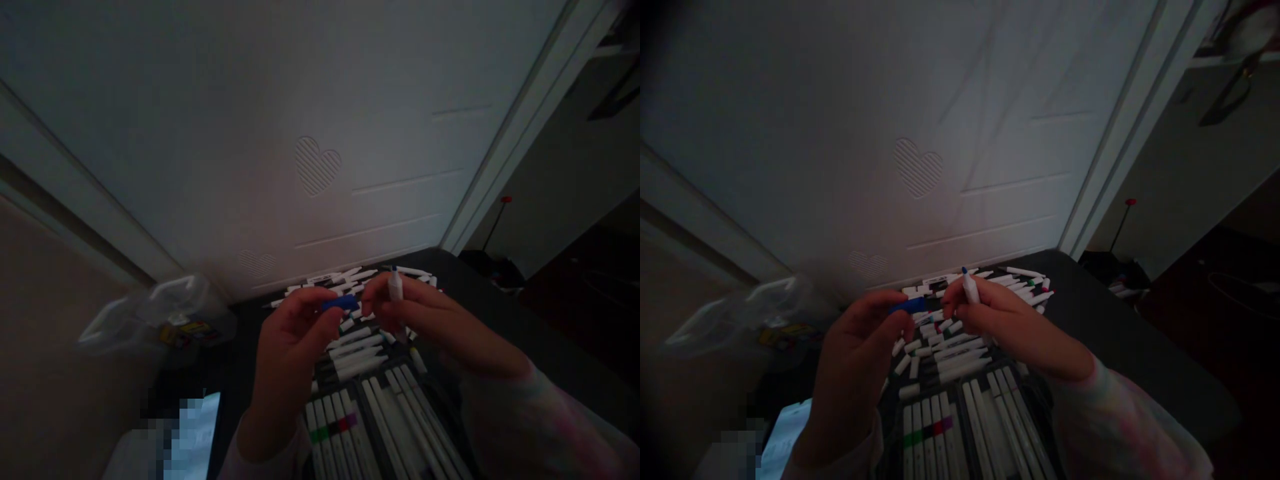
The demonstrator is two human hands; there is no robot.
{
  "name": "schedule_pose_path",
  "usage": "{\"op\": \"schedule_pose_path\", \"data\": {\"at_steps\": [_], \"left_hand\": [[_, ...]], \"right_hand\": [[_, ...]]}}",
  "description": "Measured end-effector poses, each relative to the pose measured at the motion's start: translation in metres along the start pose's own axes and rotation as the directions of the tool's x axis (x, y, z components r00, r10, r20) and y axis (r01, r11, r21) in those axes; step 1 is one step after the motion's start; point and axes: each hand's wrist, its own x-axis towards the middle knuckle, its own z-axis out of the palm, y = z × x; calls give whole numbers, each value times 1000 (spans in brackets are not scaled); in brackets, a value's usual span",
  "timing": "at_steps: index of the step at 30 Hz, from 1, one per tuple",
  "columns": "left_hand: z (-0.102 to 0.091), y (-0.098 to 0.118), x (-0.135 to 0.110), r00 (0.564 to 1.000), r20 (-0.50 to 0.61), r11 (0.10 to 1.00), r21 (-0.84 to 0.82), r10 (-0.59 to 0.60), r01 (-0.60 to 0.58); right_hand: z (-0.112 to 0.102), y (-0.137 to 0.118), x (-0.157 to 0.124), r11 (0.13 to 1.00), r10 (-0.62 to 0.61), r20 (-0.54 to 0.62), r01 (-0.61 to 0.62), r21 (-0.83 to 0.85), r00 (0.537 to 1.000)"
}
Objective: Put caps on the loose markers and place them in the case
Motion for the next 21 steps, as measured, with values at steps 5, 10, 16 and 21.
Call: {"op": "schedule_pose_path", "data": {"at_steps": [5, 10, 16, 21], "left_hand": [[2, 1, 0, 999, -21, 999, -22, 34, -34], [2, -1, -1, 998, -44, 995, -89, 36, -40], [-3, -1, 1, 999, -19, 990, -135, 32, -34], [-5, 0, 0, 999, 5, 994, -107, 33, -32]], "right_hand": [[-1, 5, -4, 942, 65, 378, -182, 282, 924], [5, 8, -2, 932, 69, 457, -220, 288, 887], [7, 6, 0, 933, 101, 493, -254, 254, 864], [5, 9, 0, 947, 123, 471, -246, 207, 874]]}}
